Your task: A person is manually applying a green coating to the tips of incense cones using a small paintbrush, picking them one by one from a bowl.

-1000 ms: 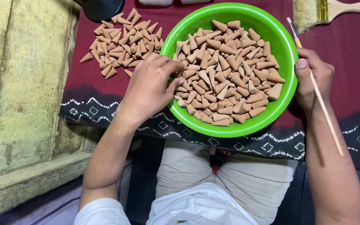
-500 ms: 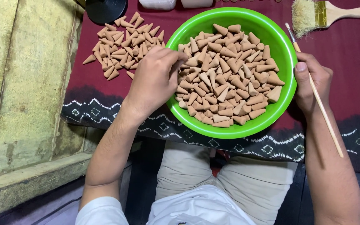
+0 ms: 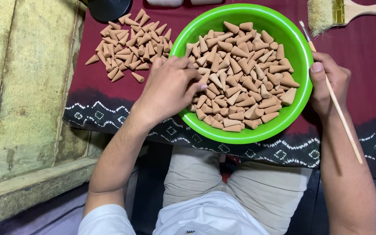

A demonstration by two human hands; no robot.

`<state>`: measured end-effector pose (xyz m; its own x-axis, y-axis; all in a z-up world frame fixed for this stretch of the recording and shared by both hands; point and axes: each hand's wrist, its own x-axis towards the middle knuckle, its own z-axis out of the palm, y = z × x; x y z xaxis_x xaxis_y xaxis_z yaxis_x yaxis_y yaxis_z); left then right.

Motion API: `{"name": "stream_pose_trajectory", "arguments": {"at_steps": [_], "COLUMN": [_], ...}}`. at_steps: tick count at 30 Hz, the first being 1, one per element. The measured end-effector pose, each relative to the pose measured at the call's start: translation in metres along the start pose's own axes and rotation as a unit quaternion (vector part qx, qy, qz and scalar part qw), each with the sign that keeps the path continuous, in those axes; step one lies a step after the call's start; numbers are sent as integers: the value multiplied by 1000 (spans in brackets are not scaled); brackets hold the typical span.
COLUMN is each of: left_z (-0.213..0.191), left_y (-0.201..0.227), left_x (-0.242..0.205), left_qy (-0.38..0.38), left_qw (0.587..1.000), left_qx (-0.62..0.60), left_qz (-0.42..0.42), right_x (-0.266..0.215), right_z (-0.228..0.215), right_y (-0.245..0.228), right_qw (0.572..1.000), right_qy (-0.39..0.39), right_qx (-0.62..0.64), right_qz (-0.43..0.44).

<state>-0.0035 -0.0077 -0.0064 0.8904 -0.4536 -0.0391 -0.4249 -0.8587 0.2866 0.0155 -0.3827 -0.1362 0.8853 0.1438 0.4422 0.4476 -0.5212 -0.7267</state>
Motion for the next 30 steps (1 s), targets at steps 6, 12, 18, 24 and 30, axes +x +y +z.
{"name": "stream_pose_trajectory", "arguments": {"at_steps": [6,12,18,24,30], "left_z": [-2,10,9,5,-9], "left_y": [-9,-18,0,11,10], "left_x": [4,4,9,26,19], "left_qy": [6,71,7,-65,-17], "left_qw": [974,997,995,987,996], "left_qx": [-211,-16,94,135,-88], "left_qz": [85,33,-21,-54,-25], "right_x": [-2,2,0,0,3], "right_z": [-1,0,-1,-1,-1], "right_y": [6,-3,1,0,-3], "right_qw": [1000,1000,1000,1000,1000], "right_qy": [1,-2,-2,-1,-3], "right_qx": [-9,-3,-13,-4,-1], "right_qz": [6,-18,-9,-5,-22]}}
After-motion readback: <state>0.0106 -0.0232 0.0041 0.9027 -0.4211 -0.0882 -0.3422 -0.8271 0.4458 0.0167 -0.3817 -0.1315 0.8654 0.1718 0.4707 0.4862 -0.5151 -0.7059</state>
